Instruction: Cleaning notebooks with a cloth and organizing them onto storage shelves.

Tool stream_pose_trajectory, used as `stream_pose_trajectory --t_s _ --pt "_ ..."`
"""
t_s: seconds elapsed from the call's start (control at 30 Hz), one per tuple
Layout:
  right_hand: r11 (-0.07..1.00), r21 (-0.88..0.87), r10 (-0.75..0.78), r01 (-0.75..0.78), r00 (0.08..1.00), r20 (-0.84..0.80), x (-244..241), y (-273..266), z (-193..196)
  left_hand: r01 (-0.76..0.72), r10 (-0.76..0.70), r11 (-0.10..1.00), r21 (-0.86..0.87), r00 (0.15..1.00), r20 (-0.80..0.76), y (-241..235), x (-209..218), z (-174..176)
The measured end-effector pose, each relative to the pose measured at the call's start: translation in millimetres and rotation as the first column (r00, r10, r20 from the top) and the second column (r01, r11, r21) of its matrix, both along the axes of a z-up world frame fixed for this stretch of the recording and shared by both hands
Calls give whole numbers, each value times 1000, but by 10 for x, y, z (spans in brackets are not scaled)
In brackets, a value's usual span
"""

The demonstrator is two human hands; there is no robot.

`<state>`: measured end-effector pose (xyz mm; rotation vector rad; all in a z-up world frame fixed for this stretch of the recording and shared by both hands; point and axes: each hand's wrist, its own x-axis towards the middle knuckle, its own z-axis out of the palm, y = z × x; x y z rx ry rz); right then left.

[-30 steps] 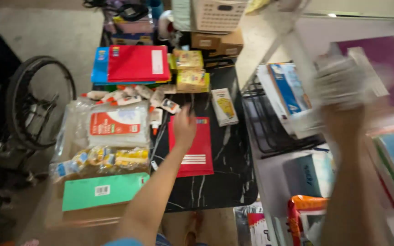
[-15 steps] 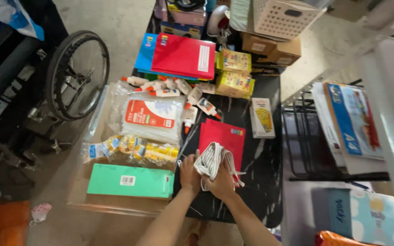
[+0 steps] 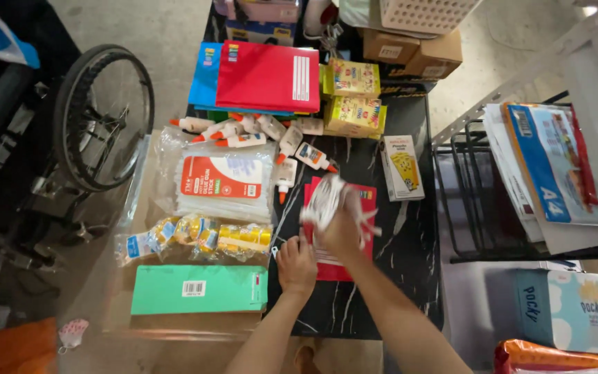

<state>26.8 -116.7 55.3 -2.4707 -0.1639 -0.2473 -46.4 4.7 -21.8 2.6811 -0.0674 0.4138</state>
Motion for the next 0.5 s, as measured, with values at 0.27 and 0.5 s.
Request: stream_pose_trajectory --t_s 0.27,0.5 --pt "919 -286 291 -273 956 23 -199 -288 -297 47 -46 998 40 999 -21 31 14 -87" --pt "951 -204 -214 232 971 105 235 6 -274 7 -7 997 80 1000 -1 -7 11 -4"
